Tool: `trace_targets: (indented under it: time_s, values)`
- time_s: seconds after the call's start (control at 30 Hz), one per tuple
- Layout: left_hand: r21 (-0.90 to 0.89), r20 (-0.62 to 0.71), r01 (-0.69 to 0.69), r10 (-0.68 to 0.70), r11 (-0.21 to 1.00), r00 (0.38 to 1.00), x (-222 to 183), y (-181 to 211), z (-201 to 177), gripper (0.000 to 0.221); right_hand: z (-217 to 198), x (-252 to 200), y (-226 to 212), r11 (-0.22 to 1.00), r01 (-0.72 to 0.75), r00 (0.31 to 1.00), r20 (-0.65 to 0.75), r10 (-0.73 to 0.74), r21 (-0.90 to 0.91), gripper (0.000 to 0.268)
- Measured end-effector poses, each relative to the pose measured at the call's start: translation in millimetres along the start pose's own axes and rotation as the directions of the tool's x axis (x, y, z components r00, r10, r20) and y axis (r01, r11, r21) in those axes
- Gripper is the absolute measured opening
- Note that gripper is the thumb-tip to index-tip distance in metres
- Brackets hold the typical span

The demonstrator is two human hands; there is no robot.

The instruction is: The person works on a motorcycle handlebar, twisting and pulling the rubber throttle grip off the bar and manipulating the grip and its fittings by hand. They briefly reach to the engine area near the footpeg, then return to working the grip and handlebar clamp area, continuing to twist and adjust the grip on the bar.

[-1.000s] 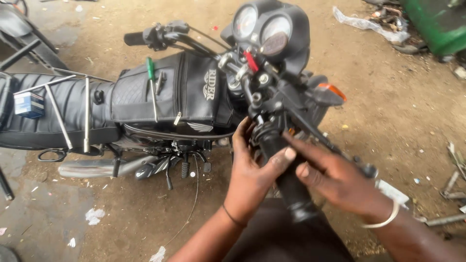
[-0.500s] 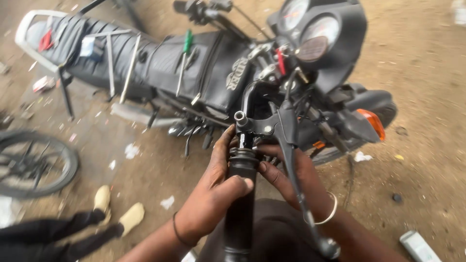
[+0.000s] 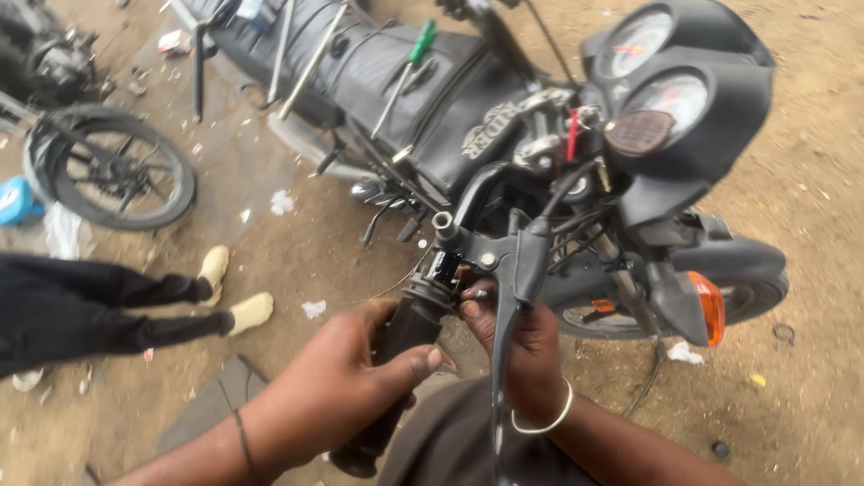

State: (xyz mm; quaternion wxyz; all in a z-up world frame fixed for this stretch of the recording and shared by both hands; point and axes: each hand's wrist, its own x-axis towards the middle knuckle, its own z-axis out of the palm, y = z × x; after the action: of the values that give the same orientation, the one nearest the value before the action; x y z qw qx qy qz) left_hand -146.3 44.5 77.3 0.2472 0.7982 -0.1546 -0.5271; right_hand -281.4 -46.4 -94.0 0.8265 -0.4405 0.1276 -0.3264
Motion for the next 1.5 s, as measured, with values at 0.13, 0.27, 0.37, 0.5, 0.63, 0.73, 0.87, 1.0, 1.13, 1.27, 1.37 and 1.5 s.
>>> trace_targets:
  time_s: [0.13,0.27,0.37,0.5,0.63,0.73,0.87,1.0,1.13,1.27,1.37,1.5]
  values:
    - [0.253,-0.102,0.309,-0.292,0.917,0.951,-23.3,42.5,10.3,0.045,-5.6,-3.1,11.1,0.999,0.002,1.000,0.000,-0.002,0.034,0.011]
    - [0.748,-0.146,-0.058,0.250,0.661,0.957,-6.2,-3.5,25.3,0.070,-1.6,3.1,3.0,0.999,-0.016,0.998,-0.053,0.018,0.031,0.013]
    - [0.764,-0.147,-0.069,0.276,0.642,0.950,-8.5,0.8,32.0,0.083,2.0,3.2,0.5,1.000,-0.013,0.995,-0.096,0.010,-0.029,0.014]
    - [0.732,-0.237,-0.063,0.340,0.679,0.910,-12.7,1.1,34.1,0.072,0.0,2.8,3.8,0.993,-0.061,0.994,-0.088,0.070,0.102,0.016]
    - [0.631,-0.303,-0.401,0.686,0.665,0.661,-5.5,-15.7,26.2,0.036,-0.6,1.8,5.4,0.995,-0.042,0.996,-0.078,0.049,0.087,0.017]
    - [-0.122,-0.249,0.263,-0.286,0.957,0.925,-15.3,23.8,19.4,0.044,0.9,1.4,5.6,0.948,-0.156,0.986,-0.018,0.168,0.277,0.019]
    - [0.029,-0.308,0.192,-0.174,0.981,0.935,-11.4,20.7,17.3,0.051,1.5,1.1,5.0,0.991,-0.056,0.998,-0.033,0.060,0.121,0.021]
    - [0.286,-0.381,0.144,-0.026,0.947,0.924,-10.4,28.0,20.2,0.057,7.5,3.5,-4.2,0.964,-0.143,0.987,-0.045,0.157,0.224,0.021]
    - [0.324,-0.364,0.197,-0.071,0.925,0.929,-5.6,17.9,19.1,0.055,2.5,5.1,4.1,0.963,-0.133,0.989,-0.033,0.144,0.234,0.020]
    - [0.144,-0.314,0.104,-0.054,0.984,0.948,8.0,1.3,9.9,0.058,2.3,5.1,9.8,0.999,-0.029,0.995,-0.099,0.033,0.045,0.013]
    - [-0.034,-0.110,0.224,-0.227,0.974,0.968,17.2,-3.4,0.1,0.050,8.5,5.8,11.0,0.995,-0.042,0.991,-0.119,0.054,0.096,0.010]
    - [-0.035,-0.003,0.216,-0.217,0.976,0.976,20.0,-0.1,-0.3,0.039,10.0,4.1,15.2,0.965,-0.067,0.986,-0.131,0.103,0.254,0.008]
